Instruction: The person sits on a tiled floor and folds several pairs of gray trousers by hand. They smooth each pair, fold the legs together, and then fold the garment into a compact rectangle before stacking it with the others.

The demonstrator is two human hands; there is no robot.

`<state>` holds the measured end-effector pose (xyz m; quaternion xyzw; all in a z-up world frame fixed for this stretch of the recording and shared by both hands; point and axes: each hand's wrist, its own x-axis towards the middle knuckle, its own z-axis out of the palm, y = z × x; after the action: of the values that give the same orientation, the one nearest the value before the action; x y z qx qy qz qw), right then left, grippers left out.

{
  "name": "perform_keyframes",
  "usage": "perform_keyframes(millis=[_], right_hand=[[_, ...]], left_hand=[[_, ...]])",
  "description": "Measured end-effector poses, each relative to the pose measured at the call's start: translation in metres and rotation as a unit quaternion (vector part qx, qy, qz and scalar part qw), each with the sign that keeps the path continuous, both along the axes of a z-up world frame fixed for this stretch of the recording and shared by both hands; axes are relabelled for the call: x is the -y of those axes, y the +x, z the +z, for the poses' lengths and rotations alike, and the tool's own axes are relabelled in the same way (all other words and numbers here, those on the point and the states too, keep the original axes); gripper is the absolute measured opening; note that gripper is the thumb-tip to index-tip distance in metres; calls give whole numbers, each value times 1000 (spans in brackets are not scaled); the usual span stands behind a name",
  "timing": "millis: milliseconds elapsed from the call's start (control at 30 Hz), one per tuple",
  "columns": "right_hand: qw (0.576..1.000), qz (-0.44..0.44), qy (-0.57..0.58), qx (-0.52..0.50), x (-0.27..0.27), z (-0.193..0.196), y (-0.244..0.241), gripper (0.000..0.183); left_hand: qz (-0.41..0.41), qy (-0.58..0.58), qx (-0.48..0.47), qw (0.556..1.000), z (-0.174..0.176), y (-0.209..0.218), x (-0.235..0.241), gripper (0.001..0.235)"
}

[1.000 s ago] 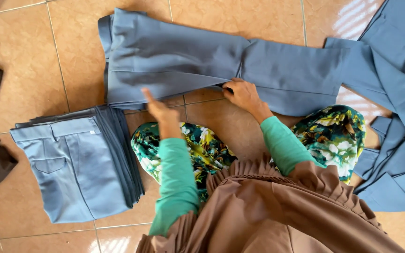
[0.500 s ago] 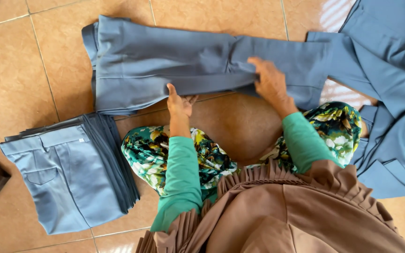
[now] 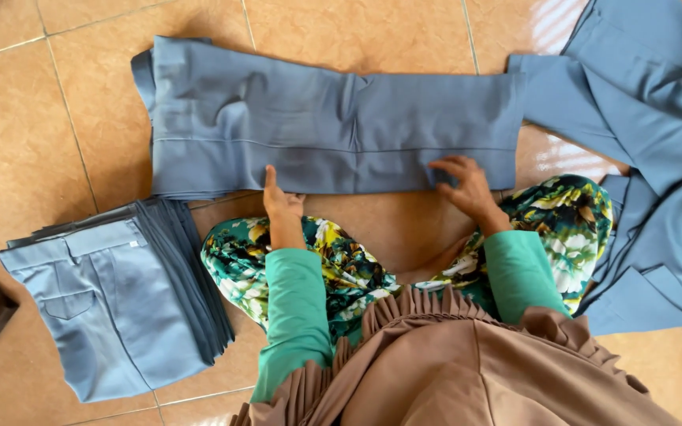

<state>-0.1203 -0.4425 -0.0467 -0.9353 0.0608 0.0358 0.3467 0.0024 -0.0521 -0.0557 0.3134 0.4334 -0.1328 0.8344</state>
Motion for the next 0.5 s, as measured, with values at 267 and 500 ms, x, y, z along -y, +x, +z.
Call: perform_keyframes(millis=[267, 500], right_hand=[[937, -320, -117, -77, 89, -65, -19, 73], [898, -393, 136, -145, 106, -74, 10, 46]], left_hand=[[-14, 39, -6, 999, 14, -13, 64, 117], [-41, 202, 80, 975, 24, 5, 43, 98]])
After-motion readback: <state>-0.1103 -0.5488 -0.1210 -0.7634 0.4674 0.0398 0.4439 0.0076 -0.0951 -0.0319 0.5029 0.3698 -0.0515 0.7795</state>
